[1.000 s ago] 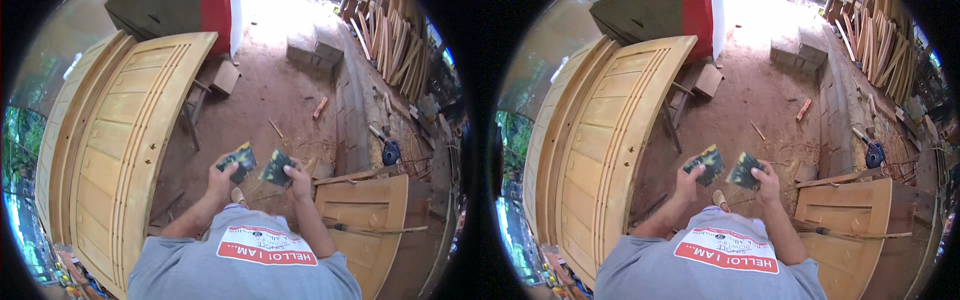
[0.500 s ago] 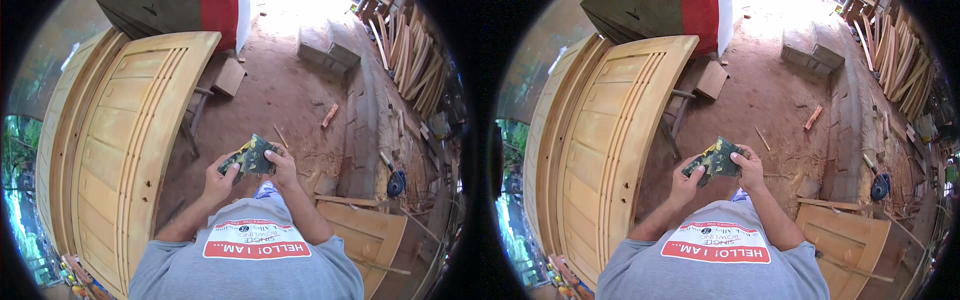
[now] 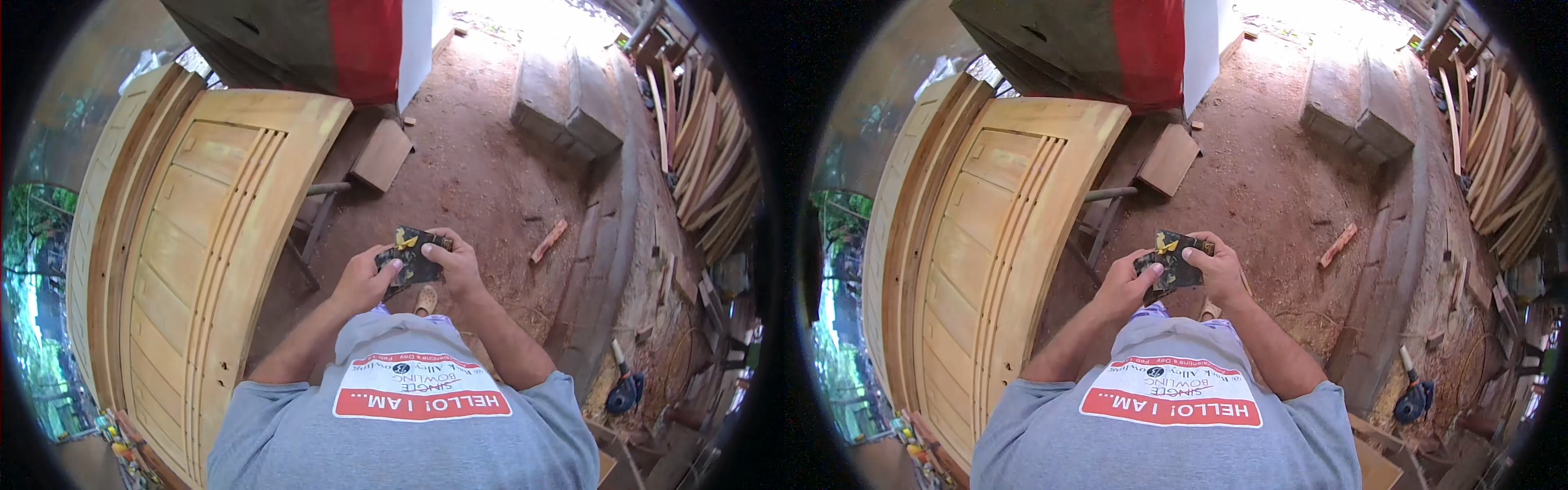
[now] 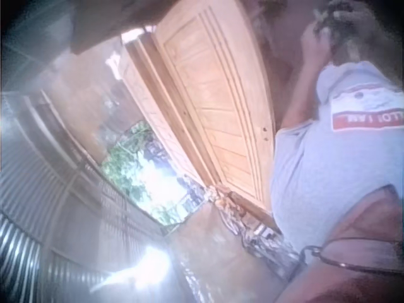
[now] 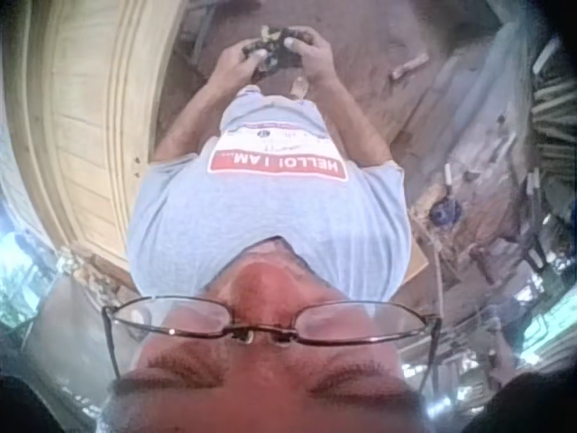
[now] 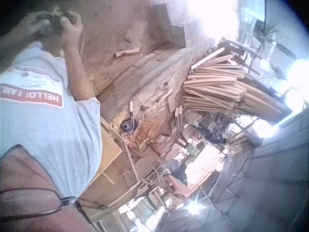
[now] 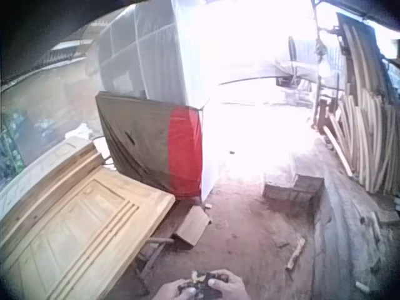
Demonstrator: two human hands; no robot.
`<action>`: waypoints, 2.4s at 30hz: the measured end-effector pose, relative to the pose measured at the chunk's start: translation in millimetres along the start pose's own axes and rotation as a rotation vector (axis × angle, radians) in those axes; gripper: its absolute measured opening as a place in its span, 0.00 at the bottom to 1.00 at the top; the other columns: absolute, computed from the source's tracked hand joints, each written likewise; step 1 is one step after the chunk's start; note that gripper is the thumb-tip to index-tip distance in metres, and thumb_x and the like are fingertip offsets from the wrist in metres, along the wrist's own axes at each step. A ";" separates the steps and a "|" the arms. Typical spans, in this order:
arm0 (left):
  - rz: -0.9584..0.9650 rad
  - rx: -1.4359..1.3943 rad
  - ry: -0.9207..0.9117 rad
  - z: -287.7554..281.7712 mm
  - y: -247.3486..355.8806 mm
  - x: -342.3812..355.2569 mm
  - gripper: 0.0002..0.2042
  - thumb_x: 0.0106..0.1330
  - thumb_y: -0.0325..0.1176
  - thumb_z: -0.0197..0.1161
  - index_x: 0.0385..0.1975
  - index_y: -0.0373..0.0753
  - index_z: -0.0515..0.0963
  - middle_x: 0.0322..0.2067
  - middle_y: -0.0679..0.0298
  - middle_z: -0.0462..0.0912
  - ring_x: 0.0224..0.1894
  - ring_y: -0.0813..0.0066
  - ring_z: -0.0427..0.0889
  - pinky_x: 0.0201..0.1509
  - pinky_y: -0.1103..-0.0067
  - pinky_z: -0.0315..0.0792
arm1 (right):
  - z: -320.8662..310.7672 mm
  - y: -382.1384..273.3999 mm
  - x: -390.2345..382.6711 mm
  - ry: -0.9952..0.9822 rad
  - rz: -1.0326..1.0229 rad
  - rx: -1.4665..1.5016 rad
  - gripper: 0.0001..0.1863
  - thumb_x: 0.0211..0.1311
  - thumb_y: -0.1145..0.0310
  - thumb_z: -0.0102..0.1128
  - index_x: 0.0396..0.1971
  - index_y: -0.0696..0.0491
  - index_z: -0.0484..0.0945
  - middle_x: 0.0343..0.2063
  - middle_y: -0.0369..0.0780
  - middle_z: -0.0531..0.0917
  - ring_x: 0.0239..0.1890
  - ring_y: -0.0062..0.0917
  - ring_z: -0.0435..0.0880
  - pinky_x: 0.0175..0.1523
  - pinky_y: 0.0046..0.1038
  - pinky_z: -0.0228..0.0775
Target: The person applies filler to gaps in a wooden door with a putty knife and sands the wood with sandpaper. They subsequently use a wooden stick to scoop a yellow substance from a container onto a piece of sandpaper.
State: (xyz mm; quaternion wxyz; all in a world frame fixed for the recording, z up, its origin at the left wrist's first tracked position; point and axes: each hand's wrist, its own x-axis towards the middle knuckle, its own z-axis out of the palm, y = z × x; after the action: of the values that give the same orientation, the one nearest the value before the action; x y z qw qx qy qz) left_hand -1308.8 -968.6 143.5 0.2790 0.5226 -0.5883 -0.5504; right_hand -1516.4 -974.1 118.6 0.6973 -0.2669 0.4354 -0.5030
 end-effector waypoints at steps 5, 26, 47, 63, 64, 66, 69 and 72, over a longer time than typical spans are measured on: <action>-0.158 -0.392 0.022 -13.2 -15.3 64.0 0.19 0.73 0.35 0.60 0.59 0.31 0.76 0.46 0.62 0.85 0.46 0.77 0.81 0.53 0.76 0.76 | -10.3 -25.2 75.9 0.015 0.138 0.151 0.14 0.59 0.77 0.64 0.47 0.58 0.79 0.38 0.38 0.85 0.38 0.23 0.85 0.47 0.28 0.81; -0.318 -0.542 0.811 -168.3 -93.7 188.0 0.11 0.76 0.28 0.53 0.51 0.33 0.78 0.41 0.61 0.85 0.36 0.81 0.81 0.38 0.83 0.78 | -12.6 -108.2 374.2 0.009 0.289 -0.100 0.18 0.58 0.75 0.59 0.49 0.62 0.74 0.40 0.45 0.85 0.40 0.34 0.88 0.50 0.39 0.83; -0.939 0.237 0.281 1.0 -441.8 409.5 0.13 0.67 0.42 0.60 0.46 0.46 0.83 0.38 0.55 0.88 0.44 0.56 0.87 0.49 0.64 0.79 | -204.3 102.7 535.4 0.193 0.570 0.121 0.15 0.56 0.76 0.64 0.44 0.58 0.76 0.35 0.37 0.83 0.36 0.25 0.84 0.47 0.31 0.80; -1.434 0.389 0.509 83.8 -756.9 576.2 0.49 0.52 0.60 0.74 0.67 0.31 0.64 0.66 0.43 0.68 0.69 0.49 0.68 0.71 0.61 0.66 | -308.2 251.2 575.7 0.392 0.536 0.132 0.11 0.59 0.76 0.64 0.40 0.56 0.74 0.37 0.43 0.84 0.40 0.33 0.86 0.50 0.41 0.82; -1.457 0.443 0.580 88.1 -769.1 578.0 0.51 0.50 0.61 0.75 0.67 0.32 0.63 0.65 0.45 0.69 0.69 0.50 0.68 0.71 0.61 0.65 | -307.9 251.6 581.2 0.386 0.541 0.125 0.11 0.59 0.76 0.64 0.40 0.56 0.74 0.37 0.43 0.84 0.40 0.33 0.86 0.50 0.41 0.82; -1.504 0.507 0.565 95.9 -782.1 586.1 0.51 0.49 0.62 0.76 0.66 0.33 0.64 0.64 0.47 0.70 0.68 0.50 0.67 0.71 0.61 0.64 | -306.5 249.8 590.6 0.422 0.524 0.196 0.13 0.57 0.75 0.67 0.40 0.57 0.75 0.35 0.38 0.82 0.38 0.23 0.81 0.50 0.28 0.74; -1.574 0.570 0.538 102.1 -780.9 597.2 0.49 0.48 0.62 0.77 0.63 0.34 0.66 0.62 0.49 0.69 0.68 0.51 0.65 0.72 0.62 0.63 | -311.4 247.3 593.7 0.436 0.527 0.180 0.13 0.57 0.75 0.67 0.39 0.57 0.74 0.35 0.39 0.82 0.38 0.24 0.81 0.50 0.29 0.74; -1.549 0.625 0.574 103.6 -767.8 596.3 0.43 0.50 0.59 0.76 0.59 0.35 0.69 0.59 0.49 0.72 0.66 0.50 0.68 0.69 0.62 0.66 | -316.9 248.2 594.3 0.434 0.534 0.183 0.12 0.56 0.75 0.66 0.39 0.55 0.75 0.36 0.41 0.83 0.39 0.29 0.83 0.51 0.37 0.77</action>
State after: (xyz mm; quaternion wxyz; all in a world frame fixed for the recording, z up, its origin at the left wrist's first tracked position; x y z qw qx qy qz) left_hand -1343.8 -1364.8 -749.6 -0.1913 0.9449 -0.0997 -0.2463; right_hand -1609.3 -1421.1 -435.4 0.7166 0.0330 0.5809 -0.3847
